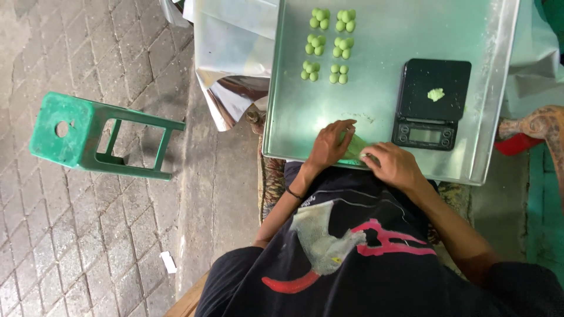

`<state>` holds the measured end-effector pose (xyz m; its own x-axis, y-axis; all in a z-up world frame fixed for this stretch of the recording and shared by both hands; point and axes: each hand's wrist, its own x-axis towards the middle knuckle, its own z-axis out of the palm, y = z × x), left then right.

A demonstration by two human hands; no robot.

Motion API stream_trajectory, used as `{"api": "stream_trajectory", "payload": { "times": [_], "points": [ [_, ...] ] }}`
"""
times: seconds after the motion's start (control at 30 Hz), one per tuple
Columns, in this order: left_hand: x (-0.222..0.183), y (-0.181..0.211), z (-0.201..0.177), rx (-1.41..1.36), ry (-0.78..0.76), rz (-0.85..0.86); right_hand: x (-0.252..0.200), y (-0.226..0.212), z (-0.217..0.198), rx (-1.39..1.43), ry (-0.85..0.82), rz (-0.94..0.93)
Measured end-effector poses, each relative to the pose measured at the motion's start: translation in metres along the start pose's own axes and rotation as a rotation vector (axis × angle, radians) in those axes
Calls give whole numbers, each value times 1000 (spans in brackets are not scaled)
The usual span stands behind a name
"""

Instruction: Shaping small pieces of green dough into uniform balls after weighing them on a digital scale for consistency.

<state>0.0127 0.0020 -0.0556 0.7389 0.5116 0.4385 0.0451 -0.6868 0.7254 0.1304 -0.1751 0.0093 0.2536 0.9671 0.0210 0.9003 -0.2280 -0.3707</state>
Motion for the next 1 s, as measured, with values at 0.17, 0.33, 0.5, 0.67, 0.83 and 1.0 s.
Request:
{"api": "stream_trajectory", "payload": {
  "times": [0.17, 0.33, 0.5, 0.67, 0.83, 1.0],
  "points": [
    [-1, 0, 0, -1, -36, -31, -5, 8, 1, 331, 124, 129],
    [0, 15, -14, -36, -118, -73, -7, 29, -52, 627, 370, 300],
    [-3, 6, -7, -23, -120, -79, 1, 99, -66, 596, 548, 326],
    [-1, 10, -11, -4, -154, -112, 23, 120, -64, 652, 509, 438],
    [10, 24, -25, -107, -131, 29, 31, 108, -73, 500, 583, 481],
    [10, 24, -26, -110, -137, 28, 30, 121, -45, 168, 676, 226]
  ]
}}
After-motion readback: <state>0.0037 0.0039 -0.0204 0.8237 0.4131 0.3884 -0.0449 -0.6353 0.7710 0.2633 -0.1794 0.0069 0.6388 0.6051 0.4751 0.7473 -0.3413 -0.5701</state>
